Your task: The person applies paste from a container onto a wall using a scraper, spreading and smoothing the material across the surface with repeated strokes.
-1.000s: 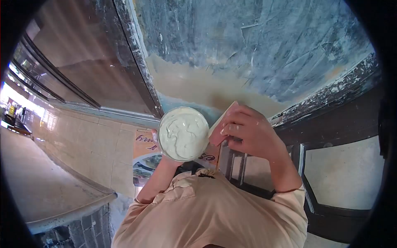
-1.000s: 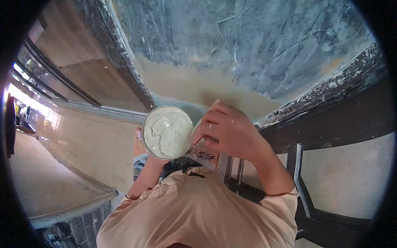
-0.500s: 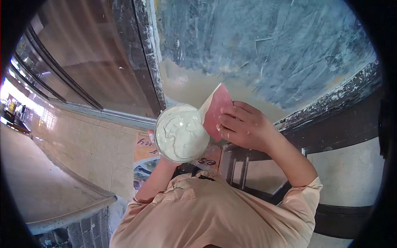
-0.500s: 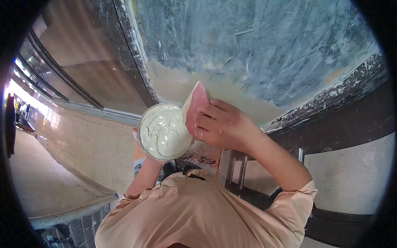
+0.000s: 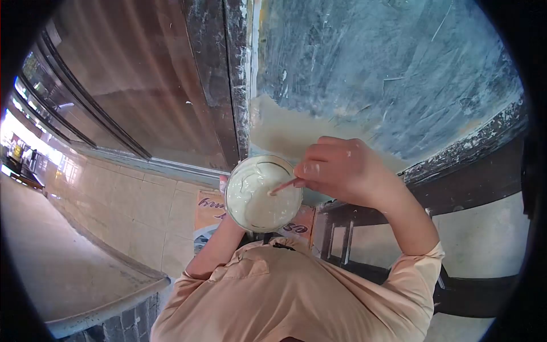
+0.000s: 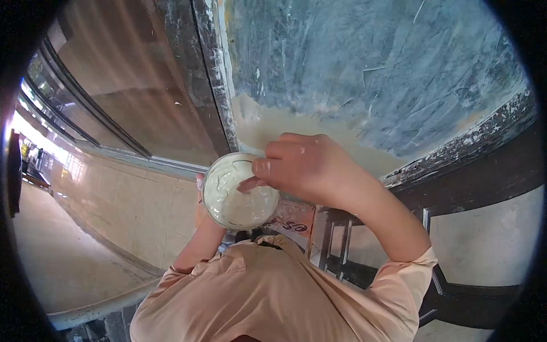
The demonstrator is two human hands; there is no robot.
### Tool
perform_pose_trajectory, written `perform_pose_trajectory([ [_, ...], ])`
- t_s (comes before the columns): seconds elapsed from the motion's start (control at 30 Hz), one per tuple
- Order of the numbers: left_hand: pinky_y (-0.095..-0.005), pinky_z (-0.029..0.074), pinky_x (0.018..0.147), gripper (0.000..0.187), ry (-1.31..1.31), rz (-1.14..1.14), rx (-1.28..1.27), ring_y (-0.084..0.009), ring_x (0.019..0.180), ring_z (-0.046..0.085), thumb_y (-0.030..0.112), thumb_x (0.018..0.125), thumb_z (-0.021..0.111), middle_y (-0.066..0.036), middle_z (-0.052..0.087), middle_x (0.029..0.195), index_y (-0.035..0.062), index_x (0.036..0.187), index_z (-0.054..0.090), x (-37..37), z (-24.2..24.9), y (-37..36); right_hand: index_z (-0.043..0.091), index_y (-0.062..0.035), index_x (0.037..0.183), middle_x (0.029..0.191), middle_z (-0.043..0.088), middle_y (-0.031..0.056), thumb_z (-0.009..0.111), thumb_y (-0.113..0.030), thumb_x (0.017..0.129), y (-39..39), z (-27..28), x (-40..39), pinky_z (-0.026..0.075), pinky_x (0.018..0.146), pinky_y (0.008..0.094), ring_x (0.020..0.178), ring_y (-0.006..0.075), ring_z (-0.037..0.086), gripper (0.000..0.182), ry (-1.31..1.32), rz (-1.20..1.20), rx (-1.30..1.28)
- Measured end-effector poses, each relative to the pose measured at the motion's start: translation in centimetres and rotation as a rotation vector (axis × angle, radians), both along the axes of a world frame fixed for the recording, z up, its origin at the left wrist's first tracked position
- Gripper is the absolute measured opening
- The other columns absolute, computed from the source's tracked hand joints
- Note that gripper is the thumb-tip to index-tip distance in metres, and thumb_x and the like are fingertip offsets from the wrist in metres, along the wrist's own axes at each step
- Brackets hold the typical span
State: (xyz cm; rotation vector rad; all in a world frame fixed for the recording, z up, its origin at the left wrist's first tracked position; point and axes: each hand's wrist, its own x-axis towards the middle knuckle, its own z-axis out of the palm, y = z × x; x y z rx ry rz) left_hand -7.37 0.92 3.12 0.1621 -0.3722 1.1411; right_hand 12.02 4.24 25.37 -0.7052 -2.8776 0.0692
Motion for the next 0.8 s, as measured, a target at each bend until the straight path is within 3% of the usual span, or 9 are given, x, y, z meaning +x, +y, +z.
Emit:
perform_pose_trajectory([
  [0.13, -0.0526, 0.035, 0.111, 0.12, 0.077, 0.0, -0.043, -0.0374, 0.135, 0.042, 0.093, 0.069, 0.038, -0.021, 0.038, 0.15, 0.0048, 0.149, 0.032, -0.8, 1.8, -0.3, 0.063, -0.01, 0.093, 0.084, 0.064, 0.0076, 0.065, -0.031, 0.088, 0.7, -2.9, -1.8, 0.051, 0.065, 0.0413, 0.08, 0.0313, 0.063, 0.021, 0.029, -0.106, -0.162],
  [0.2, -0.0509, 0.035, 0.111, 0.12, 0.646, 0.172, -0.261, -0.0354, 0.135, 0.043, 0.094, 0.068, 0.039, -0.018, 0.039, 0.15, 0.0064, 0.15, 0.031, -1.0, 2.4, -0.7, 0.063, -0.0091, 0.094, 0.081, 0.064, 0.01, 0.065, -0.031, 0.089, 1.6, -2.4, -2.1, 0.051, 0.065, 0.0422, 0.079, 0.0334, 0.064, 0.023, 0.063, -0.213, -0.134],
  [0.27, -0.0493, 0.036, 0.112, 0.12, 0.372, 0.088, -0.1, -0.0342, 0.135, 0.043, 0.094, 0.066, 0.04, -0.016, 0.04, 0.15, 0.0076, 0.15, 0.031, -2.0, -2.2, 0.7, 0.062, -0.0081, 0.096, 0.078, 0.064, 0.0125, 0.064, -0.032, 0.09, 1.7, -1.7, -2.3, 0.05, 0.065, 0.0432, 0.077, 0.0356, 0.064, 0.025, 0.095, -0.319, -0.104],
  [0.33, -0.0496, 0.025, 0.118, 0.107, 0.371, 0.14, -0.309, -0.0366, 0.141, 0.033, 0.089, 0.078, 0.016, -0.014, 0.031, 0.156, 0.0134, 0.153, 0.027, -2.3, 0.0, 0.7, 0.06, -0.007, 0.096, 0.072, 0.063, 0.0161, 0.065, -0.03, 0.089, 0.8, -1.0, -2.6, 0.049, 0.063, 0.0451, 0.073, 0.0387, 0.064, 0.025, 0.232, -0.39, -0.217],
  [0.37, -0.0488, 0.026, 0.118, 0.105, -0.19, -0.092, -0.078, -0.0359, 0.141, 0.033, 0.087, 0.08, 0.011, -0.014, 0.031, 0.156, 0.0132, 0.153, 0.027, -1.8, 2.4, -0.8, 0.059, -0.0054, 0.095, 0.072, 0.064, 0.0177, 0.066, -0.031, 0.089, 0.7, -2.3, -2.8, 0.048, 0.061, 0.0453, 0.07, 0.0397, 0.063, 0.027, 0.306, -0.351, -0.226],
  [0.6, -0.0502, 0.033, 0.113, 0.117, 0.064, 0.003, 0.02, -0.0359, 0.135, 0.041, 0.093, 0.07, 0.034, -0.017, 0.038, 0.151, 0.0094, 0.151, 0.03, -2.7, -1.4, 1.5, 0.063, -0.0096, 0.104, 0.077, 0.066, 0.0167, 0.063, -0.032, 0.09, 1.2, -2.4, -1.5, 0.049, 0.064, 0.0466, 0.073, 0.0382, 0.064, 0.026, 0.273, -0.427, -0.366],
  [0.67, -0.0504, 0.034, 0.113, 0.119, 0.109, 0.021, 0.034, -0.0359, 0.134, 0.043, 0.094, 0.068, 0.037, -0.018, 0.04, 0.15, 0.0088, 0.15, 0.031, -2.7, -1.6, 1.7, 0.061, -0.0055, 0.096, 0.072, 0.064, 0.0176, 0.066, -0.03, 0.088, 0.5, -3.3, -2.5, 0.048, 0.061, 0.045, 0.069, 0.0374, 0.064, 0.026, 0.384, -0.325, -0.405],
  [0.73, -0.0499, 0.035, 0.112, 0.116, 0.458, 0.126, -0.047, -0.0354, 0.134, 0.043, 0.093, 0.071, 0.037, -0.017, 0.04, 0.149, 0.0087, 0.15, 0.031, -2.5, -1.1, 1.7, 0.062, -0.007, 0.096, 0.07, 0.063, 0.0165, 0.067, -0.03, 0.088, 0.8, -5.6, -3.1, 0.048, 0.058, 0.0434, 0.066, 0.0351, 0.064, 0.025, 0.135, -0.145, -0.302],
  [0.8, -0.0494, 0.034, 0.113, 0.114, 0.305, 0.056, 0.038, -0.0349, 0.135, 0.042, 0.092, 0.072, 0.035, -0.018, 0.04, 0.15, 0.0087, 0.15, 0.031, -1.8, -0.2, 1.4, 0.063, -0.0082, 0.095, 0.071, 0.063, 0.0155, 0.066, -0.031, 0.089, 1.5, -6.4, -2.8, 0.049, 0.059, 0.0426, 0.066, 0.0341, 0.064, 0.024, 0.086, -0.167, -0.244],
])
